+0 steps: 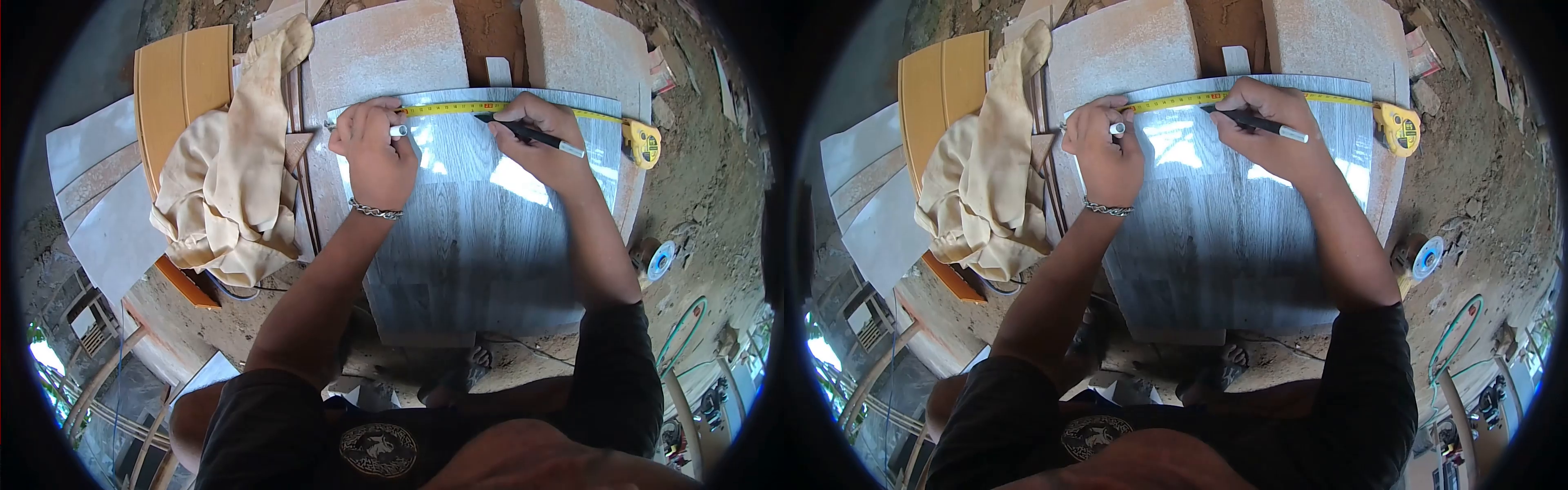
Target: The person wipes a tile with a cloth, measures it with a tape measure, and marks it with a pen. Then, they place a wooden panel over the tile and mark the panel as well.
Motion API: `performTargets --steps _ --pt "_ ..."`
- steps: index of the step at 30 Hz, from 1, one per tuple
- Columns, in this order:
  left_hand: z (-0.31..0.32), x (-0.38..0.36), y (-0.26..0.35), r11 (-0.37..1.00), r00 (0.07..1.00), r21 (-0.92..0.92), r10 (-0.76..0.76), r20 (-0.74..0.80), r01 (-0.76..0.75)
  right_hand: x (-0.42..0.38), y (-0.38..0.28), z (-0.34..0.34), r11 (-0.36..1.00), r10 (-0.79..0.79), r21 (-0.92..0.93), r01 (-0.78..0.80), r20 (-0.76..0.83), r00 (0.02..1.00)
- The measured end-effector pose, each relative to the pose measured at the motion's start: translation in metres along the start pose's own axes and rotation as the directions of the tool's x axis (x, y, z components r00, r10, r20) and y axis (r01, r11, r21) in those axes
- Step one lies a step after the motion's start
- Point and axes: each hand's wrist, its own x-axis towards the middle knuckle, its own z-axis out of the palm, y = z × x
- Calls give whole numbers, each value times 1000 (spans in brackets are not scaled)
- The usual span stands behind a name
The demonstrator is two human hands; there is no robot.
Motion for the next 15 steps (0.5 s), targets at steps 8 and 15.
performTargets --steps 8,15 --pt "0 1 2 1000 999 16 8 -34 -7 -4 0 2 997 -22 73 20 38 999" --pt "-3 2 4 999 999 -15 37 29 -36 -6 2 4 996 45 82 -41 -51 998"
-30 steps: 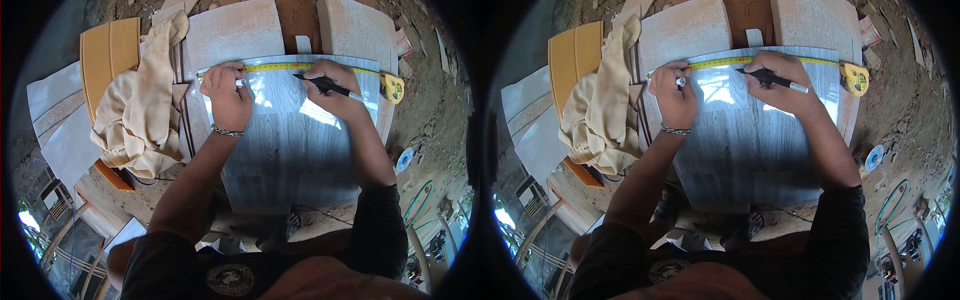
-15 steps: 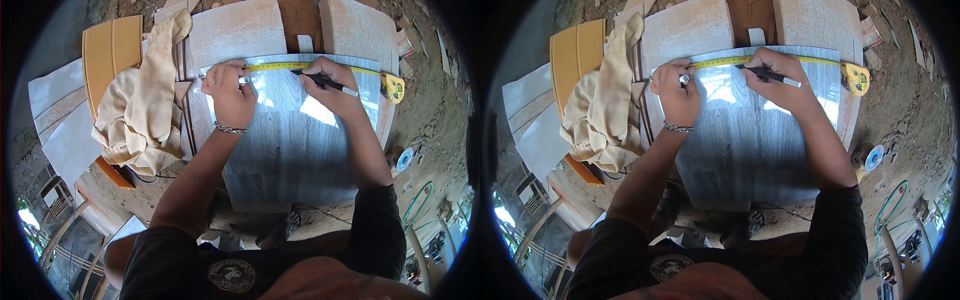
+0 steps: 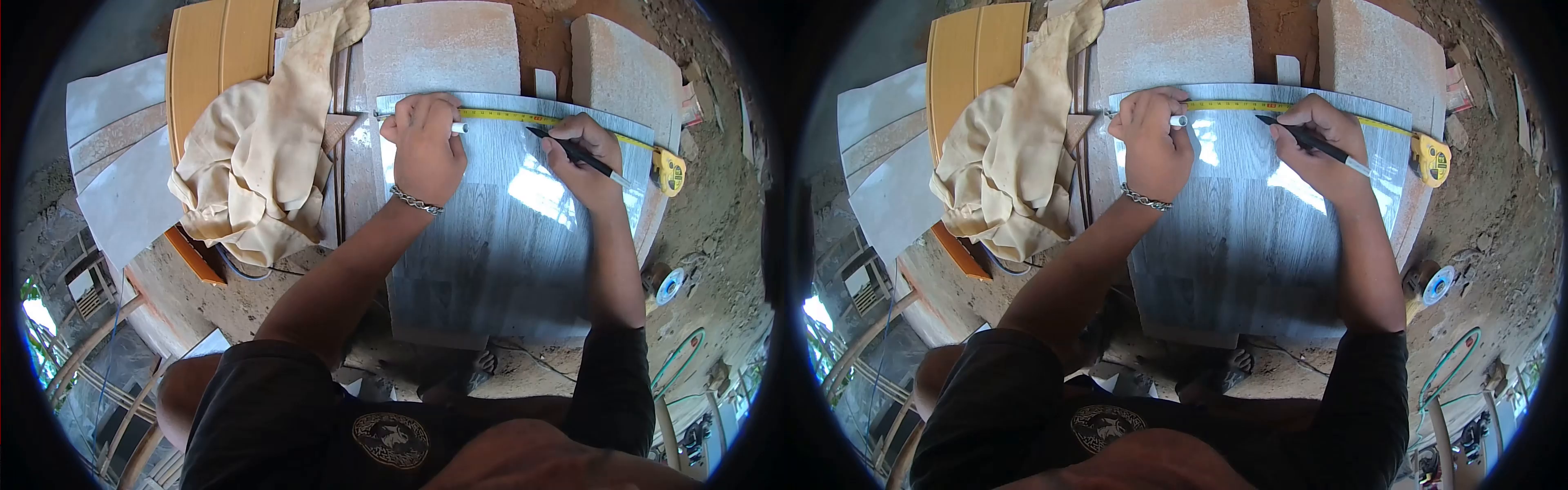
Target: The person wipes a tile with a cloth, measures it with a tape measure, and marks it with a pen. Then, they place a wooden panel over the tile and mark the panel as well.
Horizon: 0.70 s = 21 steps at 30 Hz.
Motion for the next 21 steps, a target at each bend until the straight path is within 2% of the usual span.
performTargets --steps 5,9,14,21 --pt "3 -2 -1 999 999 21 34 30 -35 2 -4 1 995 -53 -84 55 27 998" --pt "0 -3 2 995 998 84 50 47 -54 3 -3 -3 996 -27 -88 34 72 997" --pt "3 -6 4 981 986 96 163 35 -166 4 -2 -3 993 -28 -116 36 70 997" --pt "4 -3 7 983 989 110 149 13 -150 5 -3 -3 994 -37 -102 44 71 997"
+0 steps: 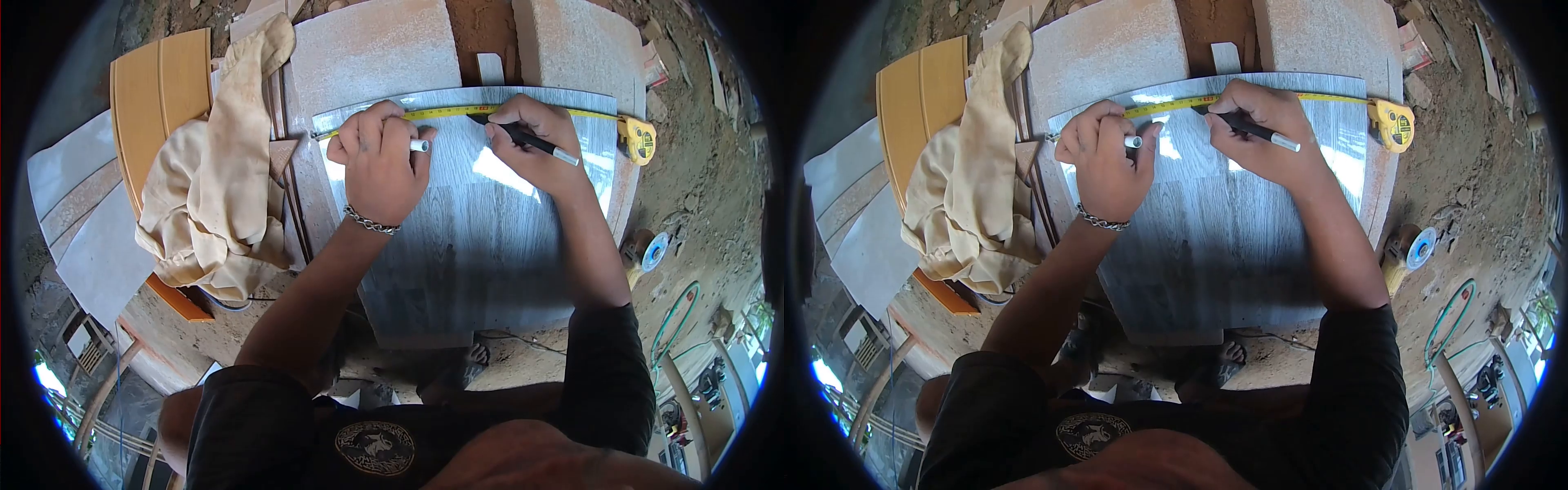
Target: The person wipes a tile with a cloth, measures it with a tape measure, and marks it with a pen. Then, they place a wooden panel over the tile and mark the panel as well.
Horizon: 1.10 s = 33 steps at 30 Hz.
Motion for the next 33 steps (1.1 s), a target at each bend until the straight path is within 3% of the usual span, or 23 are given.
performTargets --steps 5,8,33 --pt "-4 0 0 999 997 44 -2 82 -2 0 1 0 1000 6 -15 -6 -2 1000" --pt "0 1 0 1000 1000 -2 -9 12 9 -1 1 0 1000 7 -14 -7 6 1000" --pt "-2 0 1 999 997 34 -17 79 14 0 -2 0 999 -20 -26 20 -14 1000"
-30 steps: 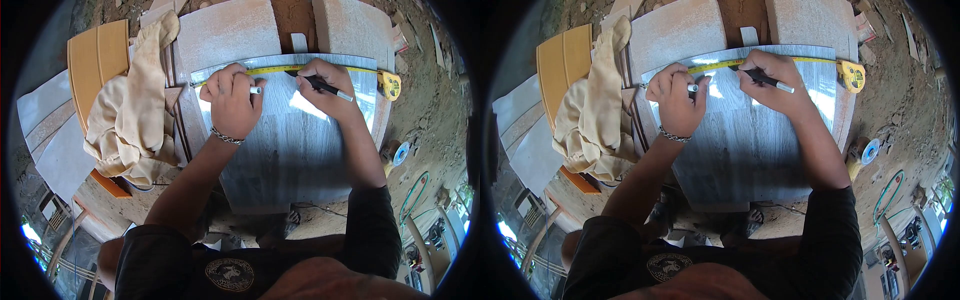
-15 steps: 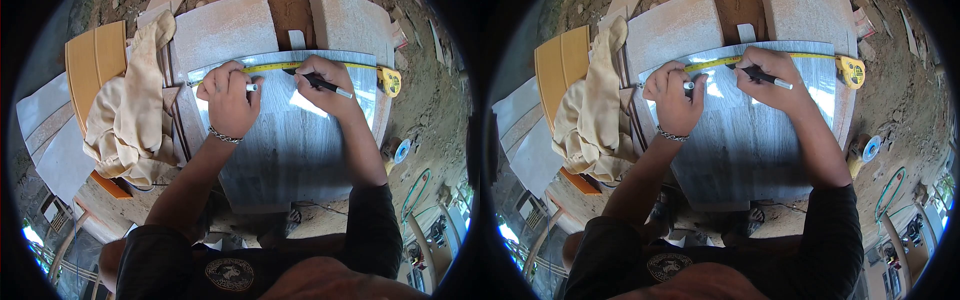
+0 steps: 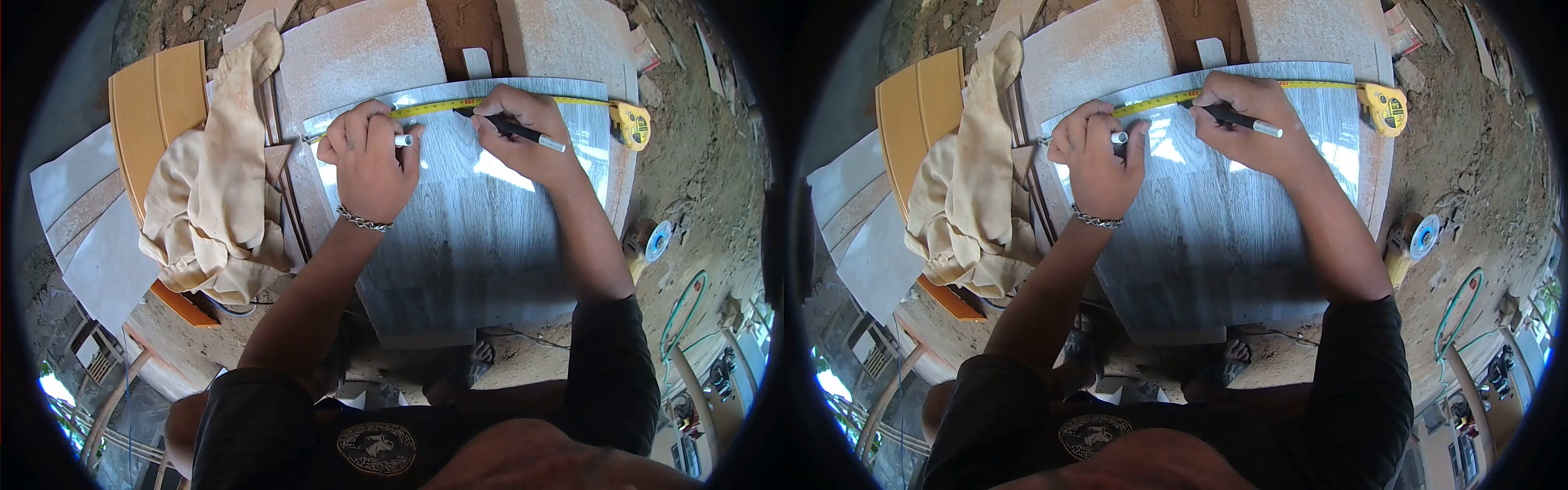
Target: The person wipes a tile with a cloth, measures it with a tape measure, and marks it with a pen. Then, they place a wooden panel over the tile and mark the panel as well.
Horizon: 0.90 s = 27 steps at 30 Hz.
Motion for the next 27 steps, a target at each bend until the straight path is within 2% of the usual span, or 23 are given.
performTargets --steps 7,9,11,12,13,15,17,19,22,24,27 --pt "0 -3 3 998 998 25 51 -34 -50 -9 4 -5 994 -41 104 44 -25 999" --pt "0 -1 2 994 995 60 93 -42 -90 -19 -1 -15 984 55 170 -44 -60 997" --pt "3 -1 0 987 987 -21 158 -22 -159 -30 5 -30 984 20 176 -3 -100 995" --pt "5 3 -2 968 968 -38 246 -49 -248 -36 10 -39 984 92 164 -76 -89 992" --pt "5 3 -3 968 968 -49 245 -50 -247 -40 14 -45 976 167 154 -154 -76 983" --pt "2 2 -1 957 963 -129 267 39 -260 -42 20 -48 980 166 130 -153 -94 982" --pt "-2 7 6 939 947 -129 322 -5 -320 -34 17 -45 988 142 67 -138 -68 987" --pt "-3 4 6 942 946 -146 316 71 -303 -26 14 -40 992 111 69 -106 -73 991" --pt "-1 7 5 940 944 -145 322 77 -309 -22 15 -35 991 108 89 -104 -38 993" --pt "-1 8 4 937 937 -154 333 110 -314 -22 18 -34 996 14 90 -9 -64 998" --pt "-2 11 2 931 924 -155 352 147 -330 -19 18 -36 997 -2 79 4 -33 999"
